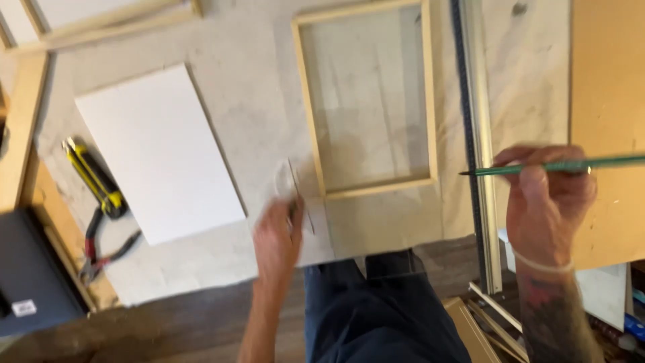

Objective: Measuring and scoring a glass pane using a straight edge and a glass cutter

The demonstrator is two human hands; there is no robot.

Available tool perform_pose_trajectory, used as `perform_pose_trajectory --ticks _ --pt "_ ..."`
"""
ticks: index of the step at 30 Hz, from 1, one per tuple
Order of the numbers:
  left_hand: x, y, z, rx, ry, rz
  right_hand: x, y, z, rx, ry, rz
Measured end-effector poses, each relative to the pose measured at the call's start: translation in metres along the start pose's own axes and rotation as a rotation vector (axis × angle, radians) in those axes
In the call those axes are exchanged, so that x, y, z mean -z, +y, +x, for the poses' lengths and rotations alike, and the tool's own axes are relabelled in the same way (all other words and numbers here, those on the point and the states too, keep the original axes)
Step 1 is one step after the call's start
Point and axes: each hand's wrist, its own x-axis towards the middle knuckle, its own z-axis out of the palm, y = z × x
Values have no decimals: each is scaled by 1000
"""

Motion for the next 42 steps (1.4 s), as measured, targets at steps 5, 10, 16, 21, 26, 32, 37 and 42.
perform_pose_trajectory --ticks 5,10,16,21,26,32,37,42 --pt "-5 -22 56 -228 268 400 -2 34 13 246 95 -249" --pt "-20 9 47 -317 304 311 -2 53 17 207 -168 -233" --pt "-82 8 40 -302 311 52 -49 68 33 51 -530 -338" --pt "-99 9 34 -181 377 -16 -85 90 32 29 -646 -392" --pt "-104 6 38 -182 435 -66 -95 96 38 -27 -697 -476" --pt "-107 3 38 -182 447 -76 -101 102 39 -110 -746 -464" --pt "-105 6 39 -183 453 -58 -104 104 42 -140 -753 -466" --pt "-110 1 36 -171 466 -41 -103 110 46 -131 -771 -485"
